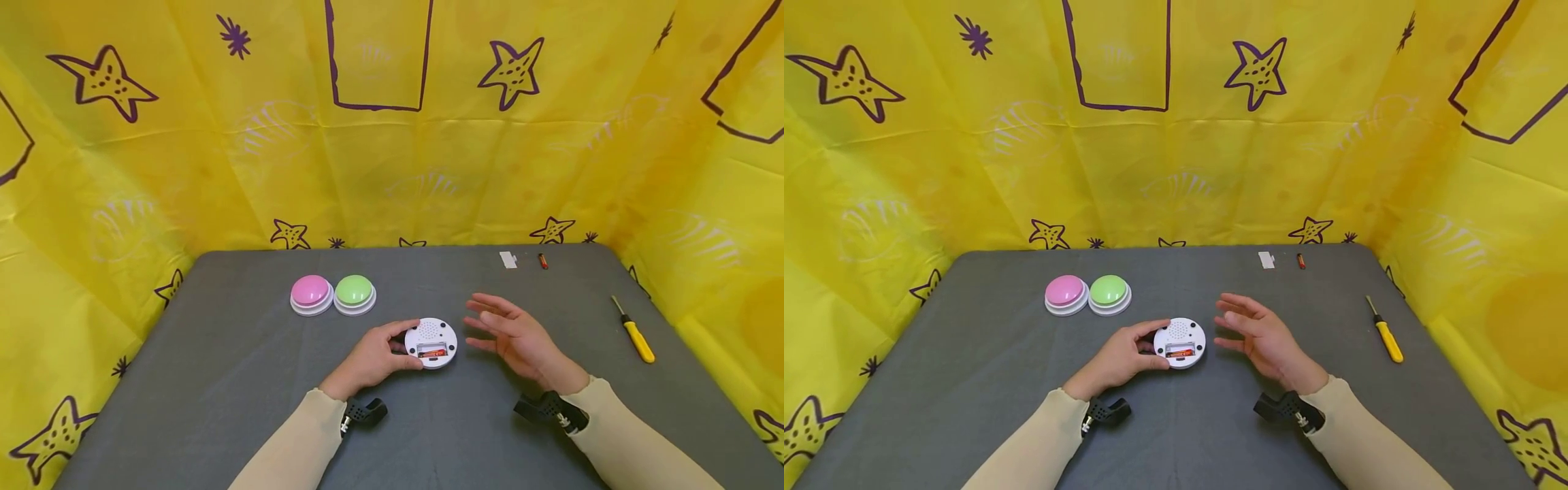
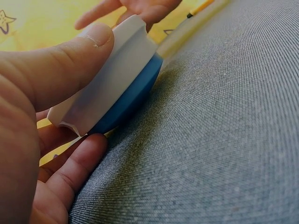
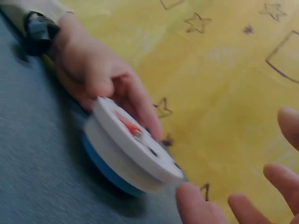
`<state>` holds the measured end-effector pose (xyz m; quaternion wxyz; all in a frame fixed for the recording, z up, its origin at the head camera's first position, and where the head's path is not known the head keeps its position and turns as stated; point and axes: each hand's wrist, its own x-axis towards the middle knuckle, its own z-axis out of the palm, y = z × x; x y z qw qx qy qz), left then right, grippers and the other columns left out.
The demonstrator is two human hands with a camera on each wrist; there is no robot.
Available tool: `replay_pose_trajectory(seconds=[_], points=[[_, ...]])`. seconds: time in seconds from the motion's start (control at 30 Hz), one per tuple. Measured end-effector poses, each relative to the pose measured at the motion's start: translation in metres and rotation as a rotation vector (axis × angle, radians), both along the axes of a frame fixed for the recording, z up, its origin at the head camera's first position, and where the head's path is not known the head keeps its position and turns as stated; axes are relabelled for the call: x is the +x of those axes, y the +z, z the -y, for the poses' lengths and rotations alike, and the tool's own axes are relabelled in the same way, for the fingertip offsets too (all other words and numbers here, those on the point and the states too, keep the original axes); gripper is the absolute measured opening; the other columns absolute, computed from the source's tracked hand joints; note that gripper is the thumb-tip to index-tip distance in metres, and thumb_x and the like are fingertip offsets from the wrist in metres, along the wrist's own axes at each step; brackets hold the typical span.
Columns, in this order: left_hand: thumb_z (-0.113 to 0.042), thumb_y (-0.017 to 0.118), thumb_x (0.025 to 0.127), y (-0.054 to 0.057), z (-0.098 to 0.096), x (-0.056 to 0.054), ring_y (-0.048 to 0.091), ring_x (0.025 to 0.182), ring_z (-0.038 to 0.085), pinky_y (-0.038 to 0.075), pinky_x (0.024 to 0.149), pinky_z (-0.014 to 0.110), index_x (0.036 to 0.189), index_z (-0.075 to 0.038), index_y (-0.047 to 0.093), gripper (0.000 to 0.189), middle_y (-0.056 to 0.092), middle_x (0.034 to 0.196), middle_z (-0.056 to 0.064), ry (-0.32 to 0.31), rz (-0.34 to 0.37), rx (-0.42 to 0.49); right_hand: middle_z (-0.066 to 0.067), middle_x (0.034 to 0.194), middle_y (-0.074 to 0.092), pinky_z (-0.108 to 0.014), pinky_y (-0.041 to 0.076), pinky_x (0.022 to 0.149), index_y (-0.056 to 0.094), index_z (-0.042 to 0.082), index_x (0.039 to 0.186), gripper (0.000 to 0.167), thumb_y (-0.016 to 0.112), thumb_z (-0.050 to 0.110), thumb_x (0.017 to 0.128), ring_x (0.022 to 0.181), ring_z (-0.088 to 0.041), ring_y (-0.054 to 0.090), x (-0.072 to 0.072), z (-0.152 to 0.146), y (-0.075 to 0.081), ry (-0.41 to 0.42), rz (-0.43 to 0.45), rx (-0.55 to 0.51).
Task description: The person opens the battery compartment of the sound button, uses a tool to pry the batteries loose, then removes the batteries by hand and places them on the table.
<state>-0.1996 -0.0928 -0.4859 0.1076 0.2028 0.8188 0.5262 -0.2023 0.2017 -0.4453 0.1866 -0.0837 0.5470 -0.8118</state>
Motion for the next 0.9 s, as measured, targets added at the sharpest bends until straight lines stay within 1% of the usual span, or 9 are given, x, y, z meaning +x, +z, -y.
replay_pose_trajectory(seconds=[0.1, 0.2, 0.33, 0.4, 0.5, 0.6, 0.67, 0.77, 0.9], points=[[-0.033, 0.089, 0.076, 0.000, 0.000, 0.000, 0.064, 0.089, 0.011, 0.053, 0.077, 0.027, 0.142, -0.020, 0.058, 0.074, 0.062, 0.119, -0.003, 0.003, -0.004, -0.019, -0.019, 0.150, 0.039, -0.054, 0.050, 0.093, 0.051, 0.007, 0.143, 0.044, 0.061, 0.008, 0.100, 0.133, -0.043, 0.041, 0.006, 0.009, -0.001, 0.045, -0.016, 0.067], [-0.034, 0.089, 0.076, -0.001, 0.000, -0.001, 0.064, 0.090, 0.012, 0.054, 0.077, 0.027, 0.142, -0.020, 0.058, 0.074, 0.062, 0.120, -0.004, -0.007, -0.006, -0.011, -0.027, 0.154, 0.028, -0.054, 0.051, 0.091, 0.043, -0.004, 0.146, 0.057, 0.067, 0.006, 0.096, 0.130, -0.040, 0.046, 0.011, 0.016, -0.001, 0.071, -0.027, 0.137], [-0.035, 0.089, 0.076, -0.002, 0.000, -0.001, 0.065, 0.091, 0.013, 0.054, 0.077, 0.029, 0.142, -0.020, 0.058, 0.074, 0.062, 0.121, -0.004, -0.017, 0.003, 0.016, -0.029, 0.151, 0.033, -0.051, 0.053, 0.089, 0.040, -0.009, 0.146, 0.064, 0.072, 0.006, 0.092, 0.118, -0.034, 0.057, 0.016, 0.023, -0.002, 0.095, -0.040, 0.227], [-0.035, 0.088, 0.077, -0.003, 0.001, -0.001, 0.065, 0.091, 0.013, 0.054, 0.077, 0.029, 0.142, -0.020, 0.057, 0.074, 0.062, 0.121, -0.005, -0.014, 0.006, 0.016, -0.026, 0.151, 0.034, -0.048, 0.054, 0.089, 0.044, -0.009, 0.144, 0.062, 0.074, 0.005, 0.091, 0.116, -0.033, 0.058, 0.017, 0.027, -0.003, 0.105, -0.047, 0.260], [-0.035, 0.088, 0.077, -0.003, 0.001, -0.001, 0.064, 0.091, 0.013, 0.054, 0.077, 0.029, 0.142, -0.020, 0.057, 0.074, 0.061, 0.122, -0.004, -0.010, -0.002, 0.008, -0.022, 0.155, 0.031, -0.042, 0.054, 0.088, 0.051, -0.006, 0.140, 0.058, 0.076, 0.005, 0.088, 0.120, -0.034, 0.055, 0.018, 0.031, -0.005, 0.113, -0.078, 0.317], [-0.034, 0.088, 0.077, -0.003, 0.001, -0.002, 0.065, 0.090, 0.012, 0.054, 0.078, 0.028, 0.143, -0.020, 0.057, 0.074, 0.061, 0.122, -0.004, -0.014, -0.008, 0.003, -0.020, 0.157, 0.029, -0.033, 0.053, 0.087, 0.059, -0.003, 0.134, 0.052, 0.077, 0.006, 0.087, 0.126, -0.037, 0.051, 0.019, 0.035, -0.008, 0.103, -0.153, 0.403], [-0.033, 0.088, 0.078, -0.003, 0.000, -0.003, 0.065, 0.089, 0.012, 0.054, 0.078, 0.028, 0.143, -0.020, 0.057, 0.074, 0.062, 0.120, -0.004, -0.018, -0.015, 0.004, -0.019, 0.155, 0.033, -0.030, 0.051, 0.088, 0.064, 0.000, 0.130, 0.047, 0.078, 0.009, 0.087, 0.127, -0.038, 0.050, 0.020, 0.038, -0.011, 0.083, -0.212, 0.476], [-0.032, 0.088, 0.078, -0.003, 0.000, -0.003, 0.065, 0.088, 0.011, 0.054, 0.077, 0.028, 0.143, -0.019, 0.057, 0.073, 0.062, 0.119, -0.004, -0.020, -0.021, 0.003, -0.016, 0.151, 0.041, -0.033, 0.048, 0.093, 0.070, 0.007, 0.123, 0.039, 0.080, 0.013, 0.086, 0.127, -0.038, 0.050, 0.021, 0.043, -0.014, 0.036, -0.297, 0.584], [-0.032, 0.088, 0.078, -0.004, -0.001, -0.002, 0.065, 0.088, 0.011, 0.054, 0.077, 0.028, 0.142, -0.018, 0.057, 0.073, 0.062, 0.119, -0.002, -0.024, -0.035, 0.004, -0.010, 0.147, 0.048, -0.046, 0.041, 0.100, 0.075, 0.015, 0.115, 0.031, 0.081, 0.015, 0.085, 0.130, -0.035, 0.047, 0.025, 0.048, -0.016, -0.027, -0.362, 0.702]])
